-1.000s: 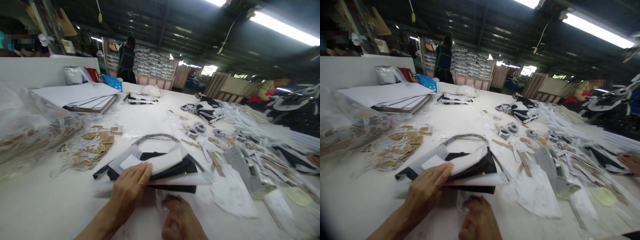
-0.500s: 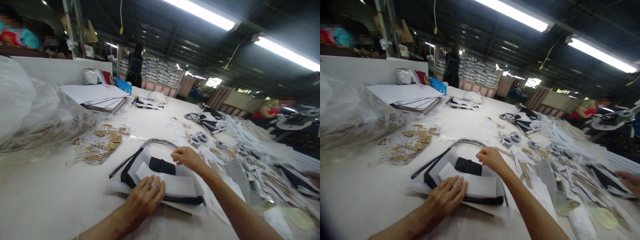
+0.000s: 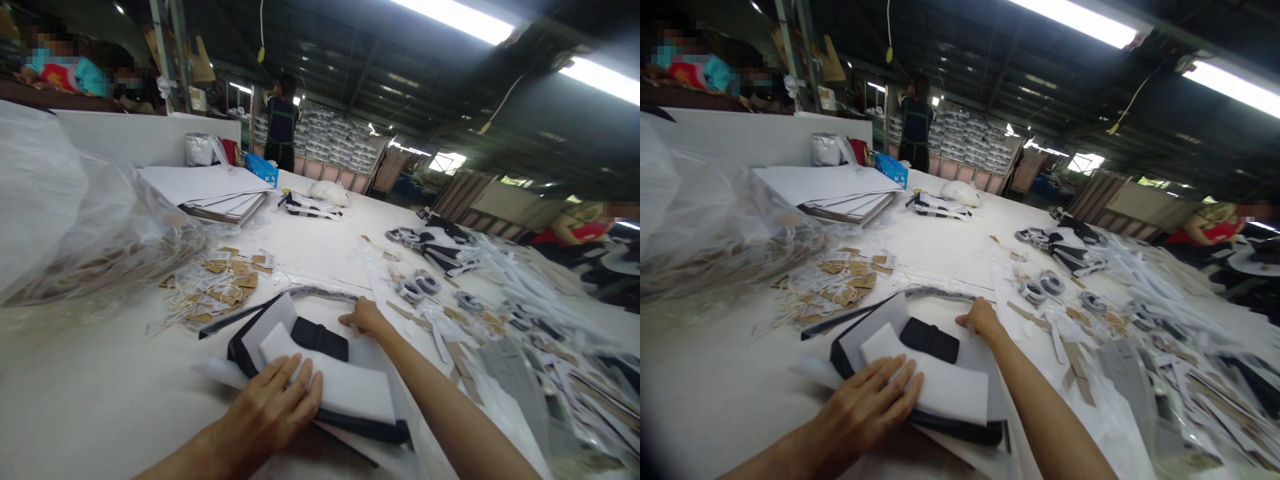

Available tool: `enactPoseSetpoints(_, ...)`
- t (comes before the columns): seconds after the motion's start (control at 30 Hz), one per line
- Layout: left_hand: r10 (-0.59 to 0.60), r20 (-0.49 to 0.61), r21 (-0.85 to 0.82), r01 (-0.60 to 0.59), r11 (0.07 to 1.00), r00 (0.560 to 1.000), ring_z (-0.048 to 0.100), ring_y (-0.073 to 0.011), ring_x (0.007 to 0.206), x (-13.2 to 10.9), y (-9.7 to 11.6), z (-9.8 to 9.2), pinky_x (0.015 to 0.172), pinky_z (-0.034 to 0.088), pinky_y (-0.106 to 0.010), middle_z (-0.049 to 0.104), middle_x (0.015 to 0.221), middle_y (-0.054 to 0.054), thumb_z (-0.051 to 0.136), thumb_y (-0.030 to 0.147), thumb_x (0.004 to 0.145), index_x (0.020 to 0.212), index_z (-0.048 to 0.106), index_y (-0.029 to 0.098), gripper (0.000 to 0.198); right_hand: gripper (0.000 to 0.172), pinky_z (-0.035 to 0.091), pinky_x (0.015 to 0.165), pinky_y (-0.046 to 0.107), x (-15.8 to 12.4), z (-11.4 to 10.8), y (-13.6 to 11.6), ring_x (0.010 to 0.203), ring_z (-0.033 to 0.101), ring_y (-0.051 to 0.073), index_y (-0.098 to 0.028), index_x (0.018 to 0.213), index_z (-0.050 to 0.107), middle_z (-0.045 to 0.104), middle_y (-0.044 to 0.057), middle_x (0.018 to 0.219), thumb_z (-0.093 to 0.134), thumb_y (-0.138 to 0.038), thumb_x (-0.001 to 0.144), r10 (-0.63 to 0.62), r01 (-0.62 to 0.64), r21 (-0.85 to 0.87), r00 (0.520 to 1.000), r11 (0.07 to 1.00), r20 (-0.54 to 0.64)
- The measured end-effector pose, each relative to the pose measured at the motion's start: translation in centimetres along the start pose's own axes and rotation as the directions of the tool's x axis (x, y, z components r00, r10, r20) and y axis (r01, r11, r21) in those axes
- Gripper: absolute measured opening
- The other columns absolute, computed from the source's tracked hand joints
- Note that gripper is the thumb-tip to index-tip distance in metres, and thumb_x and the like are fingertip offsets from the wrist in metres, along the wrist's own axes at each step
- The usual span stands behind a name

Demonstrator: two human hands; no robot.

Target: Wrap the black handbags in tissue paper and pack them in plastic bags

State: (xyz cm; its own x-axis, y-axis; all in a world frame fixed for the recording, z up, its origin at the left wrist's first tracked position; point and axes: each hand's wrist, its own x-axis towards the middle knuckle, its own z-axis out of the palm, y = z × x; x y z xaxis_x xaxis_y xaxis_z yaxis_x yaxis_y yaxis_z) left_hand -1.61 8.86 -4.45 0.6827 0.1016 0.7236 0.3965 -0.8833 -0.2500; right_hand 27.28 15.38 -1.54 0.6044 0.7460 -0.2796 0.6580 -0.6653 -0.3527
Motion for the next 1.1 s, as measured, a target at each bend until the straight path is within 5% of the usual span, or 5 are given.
enactPoseSetpoints(0.27,-0.027,-0.041,0.002,0.027,1.000,0.999,0.060,-0.0224,0.111,-1.2,2.7,1.5,0.098,0.045,-0.036,0.063,0.120,-0.008,0.042,0.021,0.096,0.122,0.059,0.019,0.031,0.054,0.047,0.058,0.027,-1.5,0.4,-0.8,0.069,0.065,0.019,-0.016,0.107,0.058,0.065,0.001,0.073,0.077,-0.016,0.056,-0.075,0.083,0.265,0.996,0.961,-0.041)
enactPoseSetpoints(0.53,-0.023,-0.044,-0.004,0.023,1.000,0.999,0.062,-0.0224,0.106,-0.6,2.3,0.7,0.093,0.048,-0.036,0.066,0.113,-0.008,0.040,0.016,0.096,0.118,0.061,0.016,0.031,0.081,0.047,0.068,0.026,-8.5,-4.4,-1.1,0.067,0.060,0.013,-0.015,0.139,0.040,0.061,-0.004,0.074,0.070,-0.023,0.063,-0.383,0.313,0.653,0.923,0.690,-0.038)
enactPoseSetpoints(0.73,-0.009,-0.011,0.005,0.009,1.000,1.000,0.062,-0.0227,0.106,-0.9,2.5,0.9,0.092,0.047,-0.037,0.066,0.114,-0.009,0.042,0.014,0.095,0.120,0.058,0.016,0.031,0.057,0.051,0.068,0.029,-16.3,-4.4,-0.2,0.068,0.063,0.017,-0.023,0.127,0.055,0.066,-0.003,0.071,0.068,-0.025,0.072,-0.507,0.507,0.377,0.855,0.775,-0.107)
enactPoseSetpoints(0.97,-0.027,0.196,-0.083,0.044,0.996,0.980,0.055,-0.0291,0.119,-1.0,3.1,-0.6,0.105,0.037,-0.046,0.062,0.124,-0.013,0.053,0.039,0.093,0.128,0.052,0.011,0.044,0.059,0.056,0.073,0.038,-20.2,2.1,5.4,0.077,0.067,0.022,-0.024,0.148,0.034,0.071,0.007,0.092,0.047,-0.017,0.091,-0.803,0.802,-0.154,0.524,0.578,-0.284)
enactPoseSetpoints(1.1,-0.015,0.212,-0.134,0.044,0.990,0.977,0.052,-0.0303,0.122,0.6,3.9,-1.2,0.106,0.038,-0.045,0.061,0.122,-0.018,0.058,0.051,0.089,0.117,0.058,0.005,0.054,0.060,0.056,0.072,0.037,-20.7,4.1,6.7,0.077,0.066,0.022,-0.021,0.152,0.024,0.070,0.010,0.092,0.043,-0.018,0.095,-0.810,0.784,-0.274,0.439,0.557,-0.389)
